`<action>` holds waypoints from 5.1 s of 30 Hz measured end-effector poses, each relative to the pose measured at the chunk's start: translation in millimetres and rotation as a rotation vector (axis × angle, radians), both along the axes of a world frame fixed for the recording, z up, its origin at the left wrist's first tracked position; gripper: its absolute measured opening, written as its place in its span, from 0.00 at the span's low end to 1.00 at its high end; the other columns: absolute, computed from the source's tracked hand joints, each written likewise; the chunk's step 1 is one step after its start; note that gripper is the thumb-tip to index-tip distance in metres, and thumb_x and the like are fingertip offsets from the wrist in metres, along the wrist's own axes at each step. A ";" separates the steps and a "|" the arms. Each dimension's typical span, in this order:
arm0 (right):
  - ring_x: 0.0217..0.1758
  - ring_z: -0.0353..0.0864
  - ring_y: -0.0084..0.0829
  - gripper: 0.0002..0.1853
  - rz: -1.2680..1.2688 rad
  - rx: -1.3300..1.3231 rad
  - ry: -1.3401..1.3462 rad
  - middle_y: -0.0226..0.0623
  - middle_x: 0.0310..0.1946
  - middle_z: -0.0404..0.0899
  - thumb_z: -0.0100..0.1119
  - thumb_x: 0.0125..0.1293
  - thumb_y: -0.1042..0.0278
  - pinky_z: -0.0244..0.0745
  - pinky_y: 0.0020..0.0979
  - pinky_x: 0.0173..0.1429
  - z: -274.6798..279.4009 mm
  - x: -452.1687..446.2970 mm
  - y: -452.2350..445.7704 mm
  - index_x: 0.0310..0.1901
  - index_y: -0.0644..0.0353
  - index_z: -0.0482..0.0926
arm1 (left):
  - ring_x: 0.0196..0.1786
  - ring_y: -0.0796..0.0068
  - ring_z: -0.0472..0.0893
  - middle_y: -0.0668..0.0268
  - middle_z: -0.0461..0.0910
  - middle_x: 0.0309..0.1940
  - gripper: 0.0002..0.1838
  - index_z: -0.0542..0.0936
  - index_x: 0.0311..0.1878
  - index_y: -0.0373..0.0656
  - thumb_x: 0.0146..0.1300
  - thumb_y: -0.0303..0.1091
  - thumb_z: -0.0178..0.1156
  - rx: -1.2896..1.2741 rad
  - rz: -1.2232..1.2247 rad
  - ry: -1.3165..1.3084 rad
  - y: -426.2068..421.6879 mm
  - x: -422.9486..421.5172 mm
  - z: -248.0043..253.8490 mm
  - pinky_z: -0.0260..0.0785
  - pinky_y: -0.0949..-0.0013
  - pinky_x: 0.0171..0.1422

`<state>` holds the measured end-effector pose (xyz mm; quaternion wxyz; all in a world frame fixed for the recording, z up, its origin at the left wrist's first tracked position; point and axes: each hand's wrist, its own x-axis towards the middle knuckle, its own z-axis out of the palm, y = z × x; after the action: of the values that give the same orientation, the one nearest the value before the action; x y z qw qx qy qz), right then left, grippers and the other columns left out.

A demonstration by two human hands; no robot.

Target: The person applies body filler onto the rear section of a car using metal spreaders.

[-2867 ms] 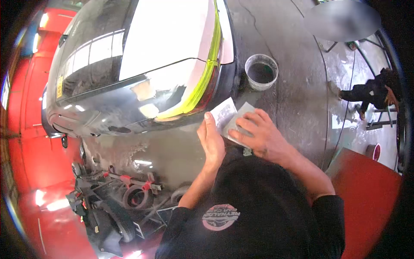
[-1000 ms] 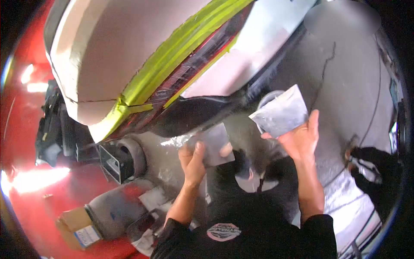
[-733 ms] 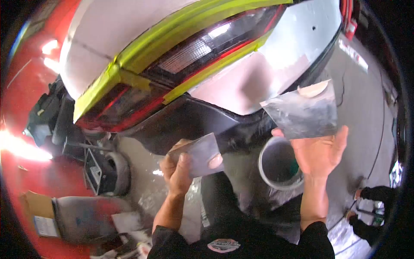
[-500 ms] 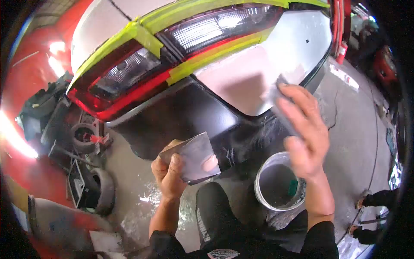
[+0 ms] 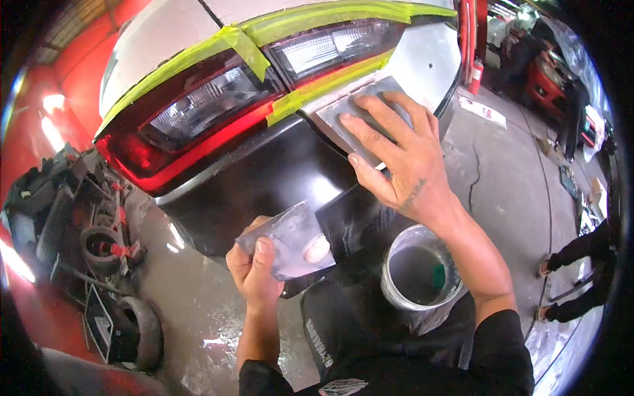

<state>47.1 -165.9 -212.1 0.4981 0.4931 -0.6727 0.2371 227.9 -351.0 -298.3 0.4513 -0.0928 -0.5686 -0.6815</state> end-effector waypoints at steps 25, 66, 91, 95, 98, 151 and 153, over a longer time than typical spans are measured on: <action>0.63 0.73 0.44 0.24 0.031 -0.011 0.000 0.33 0.60 0.77 0.69 0.57 0.57 0.66 0.52 0.63 0.8 -2.3 -7.4 0.56 0.49 0.83 | 0.46 0.69 0.82 0.56 0.82 0.46 0.20 0.81 0.49 0.30 0.73 0.43 0.66 -0.136 -0.024 -0.035 -10.6 1.2 -1.2 0.75 0.64 0.54; 0.65 0.74 0.45 0.25 0.036 -0.046 -0.036 0.34 0.64 0.78 0.65 0.57 0.59 0.67 0.51 0.68 -7.3 -60.7 18.9 0.59 0.48 0.84 | 0.46 0.70 0.80 0.55 0.84 0.45 0.21 0.82 0.52 0.27 0.71 0.40 0.67 -0.056 0.088 -0.090 -6.7 2.9 -6.9 0.71 0.68 0.53; 0.66 0.71 0.50 0.27 0.045 -0.145 -0.028 0.39 0.66 0.74 0.66 0.59 0.56 0.65 0.51 0.68 -33.1 -56.6 -11.2 0.61 0.46 0.81 | 0.46 0.72 0.80 0.58 0.83 0.47 0.20 0.83 0.52 0.29 0.71 0.40 0.67 -0.024 0.131 -0.087 -5.6 1.9 -10.0 0.72 0.68 0.53; 0.66 0.71 0.50 0.28 0.035 -0.131 -0.023 0.38 0.66 0.75 0.68 0.56 0.57 0.66 0.53 0.65 -43.6 -52.7 -14.2 0.60 0.46 0.81 | 0.46 0.72 0.81 0.57 0.83 0.47 0.21 0.83 0.53 0.28 0.72 0.40 0.67 -0.018 0.107 -0.091 -4.4 2.3 -7.1 0.72 0.69 0.52; 0.65 0.71 0.49 0.28 0.053 -0.150 -0.004 0.39 0.65 0.75 0.69 0.54 0.59 0.65 0.54 0.65 -38.4 -43.1 -9.1 0.60 0.46 0.82 | 0.47 0.69 0.82 0.56 0.84 0.48 0.21 0.82 0.55 0.28 0.72 0.40 0.66 -0.021 0.059 -0.086 -6.0 3.5 -8.0 0.74 0.66 0.54; 0.63 0.79 0.45 0.21 -0.009 0.221 -0.016 0.33 0.60 0.81 0.65 0.59 0.65 0.70 0.56 0.70 -51.1 27.3 98.2 0.55 0.42 0.84 | 0.48 0.73 0.84 0.62 0.84 0.48 0.16 0.80 0.57 0.35 0.79 0.39 0.58 0.368 -0.001 -0.002 60.2 -65.7 34.4 0.77 0.66 0.54; 0.62 0.79 0.45 0.21 0.014 0.271 0.022 0.32 0.59 0.81 0.66 0.58 0.64 0.70 0.56 0.71 -43.1 37.8 91.1 0.55 0.42 0.84 | 0.52 0.67 0.85 0.58 0.84 0.52 0.17 0.79 0.59 0.33 0.78 0.38 0.59 0.328 -0.029 -0.032 57.8 -68.1 26.7 0.78 0.61 0.58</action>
<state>84.9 -74.8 -255.2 0.4327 0.5629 -0.6897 0.1422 159.8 -293.1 -271.6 0.4413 -0.0151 -0.4557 -0.7729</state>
